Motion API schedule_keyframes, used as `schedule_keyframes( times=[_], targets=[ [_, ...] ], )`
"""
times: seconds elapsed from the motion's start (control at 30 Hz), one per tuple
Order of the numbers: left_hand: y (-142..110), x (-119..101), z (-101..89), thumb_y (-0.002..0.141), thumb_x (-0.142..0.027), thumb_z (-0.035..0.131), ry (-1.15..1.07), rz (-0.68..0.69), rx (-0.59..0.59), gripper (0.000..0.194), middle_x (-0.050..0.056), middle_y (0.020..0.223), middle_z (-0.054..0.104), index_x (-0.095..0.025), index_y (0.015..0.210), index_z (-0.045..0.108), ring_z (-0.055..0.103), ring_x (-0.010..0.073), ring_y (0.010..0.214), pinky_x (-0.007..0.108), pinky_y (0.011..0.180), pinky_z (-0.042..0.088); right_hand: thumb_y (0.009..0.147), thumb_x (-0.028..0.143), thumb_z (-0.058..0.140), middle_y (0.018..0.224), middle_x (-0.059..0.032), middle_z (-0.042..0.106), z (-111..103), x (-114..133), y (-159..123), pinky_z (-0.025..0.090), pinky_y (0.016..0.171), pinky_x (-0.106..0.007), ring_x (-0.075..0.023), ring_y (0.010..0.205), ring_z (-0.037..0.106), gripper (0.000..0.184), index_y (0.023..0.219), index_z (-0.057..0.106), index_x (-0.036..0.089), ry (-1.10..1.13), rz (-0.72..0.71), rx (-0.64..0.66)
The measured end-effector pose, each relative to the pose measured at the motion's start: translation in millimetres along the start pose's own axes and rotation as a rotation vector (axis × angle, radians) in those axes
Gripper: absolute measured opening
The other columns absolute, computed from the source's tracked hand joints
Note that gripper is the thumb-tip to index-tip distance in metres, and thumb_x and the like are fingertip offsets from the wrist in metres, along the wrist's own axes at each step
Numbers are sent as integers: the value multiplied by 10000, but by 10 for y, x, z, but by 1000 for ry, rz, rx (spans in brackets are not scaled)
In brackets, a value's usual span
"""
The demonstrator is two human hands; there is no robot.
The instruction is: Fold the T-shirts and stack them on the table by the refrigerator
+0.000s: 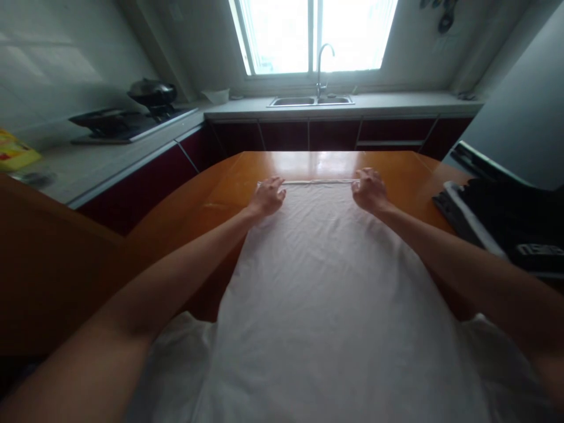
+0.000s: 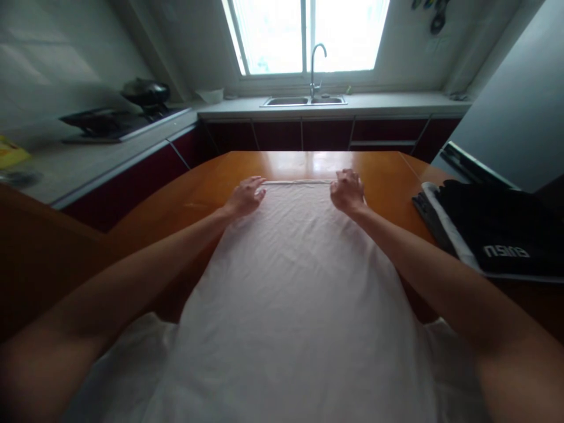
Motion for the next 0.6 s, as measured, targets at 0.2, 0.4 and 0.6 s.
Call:
schedule_keyframes(
  times=[0.2,0.4,0.6],
  targets=[
    [-66,-138,117,989,-652,243,80,-148,259,744,117,1679,211,-214,1583,337,152,349,1547,567,1228,131,1010,549,233,1656,-195,235,197,32,-61,124,1225,-564,-307,1537,165,730,1549,346,70,-94,93,323],
    [42,-42,90,941,-733,234,126,-165,242,786,76,1689,191,-289,1581,345,133,371,1546,599,1220,119,988,637,178,1678,-177,166,143,-365,167,93,1226,-590,-288,1553,117,820,1597,244,91,-130,141,415],
    [132,-21,77,892,-807,227,106,-219,290,846,80,1698,147,-341,1595,287,86,441,1536,662,1194,104,972,673,191,1688,-158,135,79,-375,147,87,1229,-593,-288,1557,94,844,1606,223,116,-151,133,420]
  ],
)
Point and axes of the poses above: each hand's wrist, its own y-axis towards the middle knuckle, its own z-axis out of the palm, x = y × z, the point moved 1 cm from there along y, towards the middle knuckle
